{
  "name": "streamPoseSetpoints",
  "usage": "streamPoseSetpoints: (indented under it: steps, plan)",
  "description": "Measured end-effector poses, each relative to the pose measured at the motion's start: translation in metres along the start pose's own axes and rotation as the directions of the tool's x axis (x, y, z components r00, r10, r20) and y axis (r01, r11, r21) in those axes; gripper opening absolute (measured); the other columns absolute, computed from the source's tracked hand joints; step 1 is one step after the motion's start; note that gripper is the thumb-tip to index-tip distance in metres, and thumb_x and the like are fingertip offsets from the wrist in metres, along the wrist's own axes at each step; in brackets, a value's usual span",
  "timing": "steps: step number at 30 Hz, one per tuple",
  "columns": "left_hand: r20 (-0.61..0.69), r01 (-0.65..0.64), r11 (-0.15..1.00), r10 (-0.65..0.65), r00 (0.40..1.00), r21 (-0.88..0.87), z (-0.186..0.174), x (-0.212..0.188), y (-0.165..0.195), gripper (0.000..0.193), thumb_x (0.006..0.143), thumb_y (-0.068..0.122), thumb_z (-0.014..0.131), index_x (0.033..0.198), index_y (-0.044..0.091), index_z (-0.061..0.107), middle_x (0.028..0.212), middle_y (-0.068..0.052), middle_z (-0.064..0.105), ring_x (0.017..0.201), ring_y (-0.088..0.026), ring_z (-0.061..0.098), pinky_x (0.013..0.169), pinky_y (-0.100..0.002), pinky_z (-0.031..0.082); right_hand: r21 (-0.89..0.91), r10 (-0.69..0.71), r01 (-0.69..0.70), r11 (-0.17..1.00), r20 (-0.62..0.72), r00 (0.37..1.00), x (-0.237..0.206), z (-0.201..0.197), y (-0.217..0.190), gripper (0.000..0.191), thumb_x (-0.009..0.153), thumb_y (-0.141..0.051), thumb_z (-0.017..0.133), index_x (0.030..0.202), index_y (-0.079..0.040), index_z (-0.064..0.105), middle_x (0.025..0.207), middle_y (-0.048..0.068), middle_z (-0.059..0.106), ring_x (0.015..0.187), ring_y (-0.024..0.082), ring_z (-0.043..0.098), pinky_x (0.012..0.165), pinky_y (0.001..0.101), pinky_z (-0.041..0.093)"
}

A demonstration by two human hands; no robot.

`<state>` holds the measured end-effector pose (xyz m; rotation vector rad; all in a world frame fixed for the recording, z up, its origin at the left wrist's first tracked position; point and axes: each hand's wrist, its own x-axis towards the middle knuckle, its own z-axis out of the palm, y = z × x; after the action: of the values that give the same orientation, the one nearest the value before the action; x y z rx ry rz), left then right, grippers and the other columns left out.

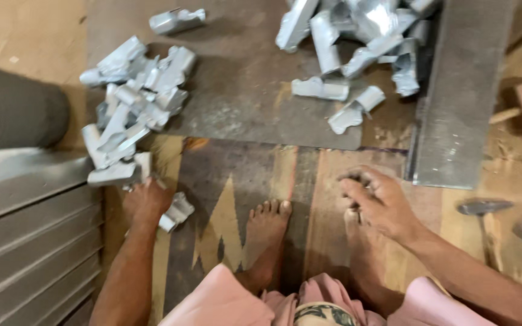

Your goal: The person sits on the floor and hammers aluminum castings one at a time on a steel plate, then bends and checks each part by hand and tosses it onto a pile. A tin can and a tray of small metal pieces sit nearby.

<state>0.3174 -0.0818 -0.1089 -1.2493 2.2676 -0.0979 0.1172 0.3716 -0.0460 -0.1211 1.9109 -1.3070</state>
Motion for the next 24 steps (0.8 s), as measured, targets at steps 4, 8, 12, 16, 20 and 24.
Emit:
streamPoseSetpoints:
  steps: [4,8,12,16,20,24]
  plan:
    - [0.140,0.034,0.999,-0.032,0.990,-0.012,-0.010,-0.001,0.016,0.054,0.084,0.045,0.070,0.126,0.011,0.075,0.129,-0.023,0.070,0.121,-0.042,0.067,0.099,-0.051,0.055,-0.029,-0.051,0.052,0.998,0.040,0.998,-0.002,-0.002,0.008,0.027,0.099,-0.027,0.060,0.113,-0.006,0.070,0.083,0.001,0.069,0.068,0.007,0.063,0.058,0.0271,0.054]
    - [0.154,-0.082,0.964,0.124,0.980,-0.254,-0.045,-0.008,0.026,0.079,0.079,0.058,0.077,0.138,0.007,0.062,0.122,-0.025,0.071,0.113,-0.040,0.069,0.098,-0.049,0.056,-0.050,-0.048,0.050,0.998,0.025,0.999,-0.001,-0.007,0.005,0.027,0.101,-0.028,0.060,0.107,-0.003,0.069,0.079,0.002,0.066,0.067,0.007,0.061,0.060,0.0271,0.055]
    - [0.119,0.005,0.405,0.255,0.959,-0.914,-0.091,-0.033,0.052,0.082,0.077,0.033,0.077,0.149,0.010,0.046,0.128,-0.017,0.064,0.106,-0.029,0.071,0.087,-0.045,0.060,-0.012,-0.119,0.119,0.993,0.023,0.993,0.001,-0.001,-0.001,0.026,0.101,-0.027,0.059,0.106,-0.004,0.070,0.080,0.001,0.065,0.069,0.007,0.060,0.062,0.0262,0.055]
    - [0.093,0.247,-0.056,0.828,0.553,-0.967,-0.103,-0.079,0.126,0.084,0.078,0.022,0.081,0.151,-0.001,0.049,0.125,-0.013,0.068,0.108,-0.024,0.065,0.090,-0.037,0.054,-0.050,-0.235,0.237,0.970,0.046,0.971,-0.002,0.007,-0.014,0.025,0.095,-0.024,0.068,0.108,-0.003,0.069,0.082,0.001,0.068,0.070,0.007,0.060,0.060,0.0259,0.053]
    - [0.109,0.177,0.071,0.970,0.219,-0.982,-0.075,-0.141,0.192,0.070,0.077,0.016,0.081,0.139,-0.003,0.056,0.120,-0.008,0.071,0.110,-0.018,0.068,0.093,-0.034,0.056,-0.114,-0.443,0.439,0.891,-0.015,0.896,-0.007,0.011,-0.026,0.027,0.094,-0.024,0.075,0.105,-0.001,0.067,0.085,0.003,0.074,0.075,0.006,0.070,0.065,0.0257,0.056]
    - [0.039,0.189,-0.013,0.962,0.269,-0.982,-0.062,-0.165,0.213,0.057,0.078,0.010,0.078,0.130,-0.002,0.060,0.113,-0.007,0.069,0.105,-0.016,0.065,0.092,-0.033,0.055,-0.135,-0.286,0.278,0.951,-0.041,0.957,-0.012,0.008,-0.030,0.027,0.090,-0.025,0.078,0.099,0.000,0.071,0.079,0.008,0.073,0.066,0.012,0.064,0.058,0.0296,0.053]
